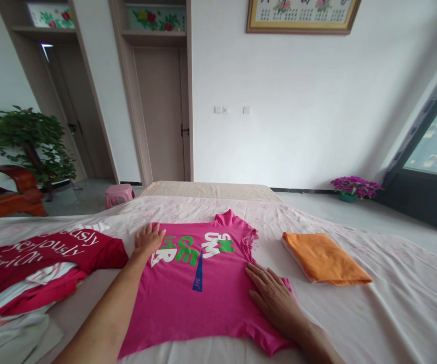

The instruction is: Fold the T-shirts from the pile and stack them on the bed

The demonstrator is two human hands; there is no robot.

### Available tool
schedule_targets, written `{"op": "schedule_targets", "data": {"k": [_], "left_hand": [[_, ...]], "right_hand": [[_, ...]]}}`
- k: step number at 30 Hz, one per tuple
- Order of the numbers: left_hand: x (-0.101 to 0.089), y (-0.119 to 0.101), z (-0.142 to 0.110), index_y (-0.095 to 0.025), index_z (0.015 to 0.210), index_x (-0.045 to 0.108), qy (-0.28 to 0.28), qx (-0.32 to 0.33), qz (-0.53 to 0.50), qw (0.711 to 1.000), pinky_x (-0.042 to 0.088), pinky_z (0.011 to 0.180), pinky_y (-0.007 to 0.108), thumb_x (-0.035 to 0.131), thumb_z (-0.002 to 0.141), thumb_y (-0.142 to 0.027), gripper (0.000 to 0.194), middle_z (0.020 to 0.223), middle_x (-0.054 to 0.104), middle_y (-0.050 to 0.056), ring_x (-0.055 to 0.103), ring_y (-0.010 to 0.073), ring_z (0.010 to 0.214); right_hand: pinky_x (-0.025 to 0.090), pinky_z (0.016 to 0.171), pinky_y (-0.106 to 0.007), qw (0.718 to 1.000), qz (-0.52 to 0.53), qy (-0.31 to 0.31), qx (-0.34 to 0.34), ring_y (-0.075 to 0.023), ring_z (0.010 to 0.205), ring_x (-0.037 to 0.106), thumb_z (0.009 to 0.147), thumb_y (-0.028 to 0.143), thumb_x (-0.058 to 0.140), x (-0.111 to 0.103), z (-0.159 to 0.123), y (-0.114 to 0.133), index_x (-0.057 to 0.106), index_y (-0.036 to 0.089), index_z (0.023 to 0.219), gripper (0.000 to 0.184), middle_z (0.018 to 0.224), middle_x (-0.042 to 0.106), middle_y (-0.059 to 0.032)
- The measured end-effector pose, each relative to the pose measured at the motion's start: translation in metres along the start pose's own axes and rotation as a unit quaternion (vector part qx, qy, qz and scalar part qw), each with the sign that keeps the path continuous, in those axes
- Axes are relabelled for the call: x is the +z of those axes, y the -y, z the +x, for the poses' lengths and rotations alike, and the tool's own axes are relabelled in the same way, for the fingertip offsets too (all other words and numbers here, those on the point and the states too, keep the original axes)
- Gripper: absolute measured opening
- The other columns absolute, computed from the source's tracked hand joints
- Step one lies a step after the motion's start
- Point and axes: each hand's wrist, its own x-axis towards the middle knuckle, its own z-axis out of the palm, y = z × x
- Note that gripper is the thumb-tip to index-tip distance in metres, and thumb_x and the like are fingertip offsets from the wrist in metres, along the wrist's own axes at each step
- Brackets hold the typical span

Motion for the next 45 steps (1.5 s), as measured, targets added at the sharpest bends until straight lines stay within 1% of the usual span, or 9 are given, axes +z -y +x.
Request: {"op": "schedule_targets", "data": {"k": [5, 9, 11, 13, 24, 29, 33, 36, 45], "left_hand": [[-0.012, -0.028, -0.032, -0.005, 0.142, 0.043, -0.037, -0.044, 0.001, 0.998, 0.015, 0.113, 0.06, 0.032, 0.096, -0.036, 0.056, 0.154, 0.031, 0.024, 0.018, 0.0444, 0.144], [-0.006, -0.091, -0.085, -0.019, 0.148, 0.037, -0.038, 0.072, -0.018, 0.996, 0.015, 0.119, 0.044, 0.036, 0.095, -0.047, 0.061, 0.159, 0.027, 0.01, 0.017, 0.0297, 0.148], [0.001, -0.112, -0.113, -0.016, 0.15, 0.034, -0.045, 0.171, -0.054, 0.983, 0.017, 0.119, 0.044, 0.031, 0.095, -0.052, 0.066, 0.159, 0.026, 0.013, 0.02, 0.0301, 0.147], [0.007, -0.116, -0.135, -0.017, 0.15, 0.035, -0.029, 0.193, -0.059, 0.979, 0.018, 0.118, 0.047, 0.031, 0.093, -0.056, 0.069, 0.158, 0.028, 0.014, 0.021, 0.0312, 0.147], [-0.009, 0.013, -0.15, -0.018, 0.149, 0.036, -0.02, 0.04, 0.055, 0.997, 0.019, 0.115, 0.053, 0.029, 0.094, -0.055, 0.067, 0.157, 0.031, 0.014, 0.026, 0.0328, 0.144], [-0.026, 0.002, -0.166, -0.01, 0.145, 0.043, -0.041, -0.023, 0.089, 0.995, 0.016, 0.115, 0.055, 0.03, 0.096, -0.047, 0.063, 0.153, 0.037, 0.02, 0.028, 0.0369, 0.143], [-0.032, -0.041, -0.187, -0.011, 0.147, 0.039, -0.071, 0.067, 0.055, 0.994, 0.014, 0.118, 0.048, 0.029, 0.097, -0.047, 0.063, 0.157, 0.03, 0.017, 0.023, 0.0315, 0.146], [-0.024, -0.056, -0.203, -0.014, 0.149, 0.036, -0.027, 0.107, 0.022, 0.994, 0.019, 0.117, 0.048, 0.027, 0.096, -0.054, 0.067, 0.158, 0.028, 0.015, 0.024, 0.0312, 0.146], [-0.027, 0.038, -0.214, -0.016, 0.149, 0.036, -0.007, 0.027, 0.086, 0.996, 0.025, 0.112, 0.052, 0.028, 0.096, -0.052, 0.064, 0.156, 0.031, 0.017, 0.029, 0.0323, 0.144]], "right_hand": [[0.025, 0.118, -0.047, 1.0, -0.005, -0.013, -0.002, -0.0227, 0.141, 0.035, 0.099, 0.051, 0.032, -0.002, 0.0, 0.003, 0.036, 0.032, 0.149, 0.053, 0.153, 0.039, -0.0026], [0.025, 0.118, -0.047, 1.0, -0.011, -0.013, -0.008, -0.0226, 0.14, 0.036, 0.1, 0.051, 0.03, -0.002, 0.001, 0.003, 0.038, 0.03, 0.149, 0.054, 0.153, 0.038, -0.0036], [0.025, 0.118, -0.047, 1.0, -0.012, -0.014, -0.012, -0.0223, 0.14, 0.037, 0.1, 0.051, 0.03, -0.001, 0.001, 0.003, 0.038, 0.03, 0.148, 0.054, 0.153, 0.039, -0.0037], [0.026, 0.117, -0.047, 1.0, -0.012, -0.017, -0.015, -0.0219, 0.14, 0.037, 0.1, 0.051, 0.03, 0.0, 0.0, 0.003, 0.038, 0.03, 0.148, 0.054, 0.153, 0.039, -0.004], [0.027, 0.117, -0.047, 0.999, -0.015, -0.038, -0.032, -0.0209, 0.139, 0.038, 0.1, 0.048, 0.032, 0.009, -0.001, -0.006, 0.039, 0.029, 0.147, 0.052, 0.152, 0.041, -0.005], [0.026, 0.116, -0.047, 0.998, -0.012, -0.046, -0.033, -0.0215, 0.139, 0.039, 0.099, 0.048, 0.033, 0.012, -0.002, -0.007, 0.041, 0.029, 0.146, 0.051, 0.151, 0.043, -0.0054], [0.026, 0.116, -0.047, 0.999, -0.007, -0.045, -0.03, -0.0218, 0.138, 0.039, 0.099, 0.047, 0.034, 0.013, -0.001, -0.008, 0.039, 0.029, 0.147, 0.052, 0.151, 0.043, -0.0056], [0.025, 0.116, -0.048, 0.998, -0.006, -0.045, -0.03, -0.0219, 0.138, 0.039, 0.099, 0.046, 0.035, 0.014, -0.002, -0.008, 0.039, 0.03, 0.147, 0.051, 0.151, 0.042, -0.0054], [0.023, 0.117, -0.047, 0.999, -0.008, -0.036, -0.029, -0.0218, 0.139, 0.037, 0.099, 0.045, 0.034, 0.011, -0.004, -0.007, 0.041, 0.028, 0.146, 0.05, 0.151, 0.042, -0.0057]]}}
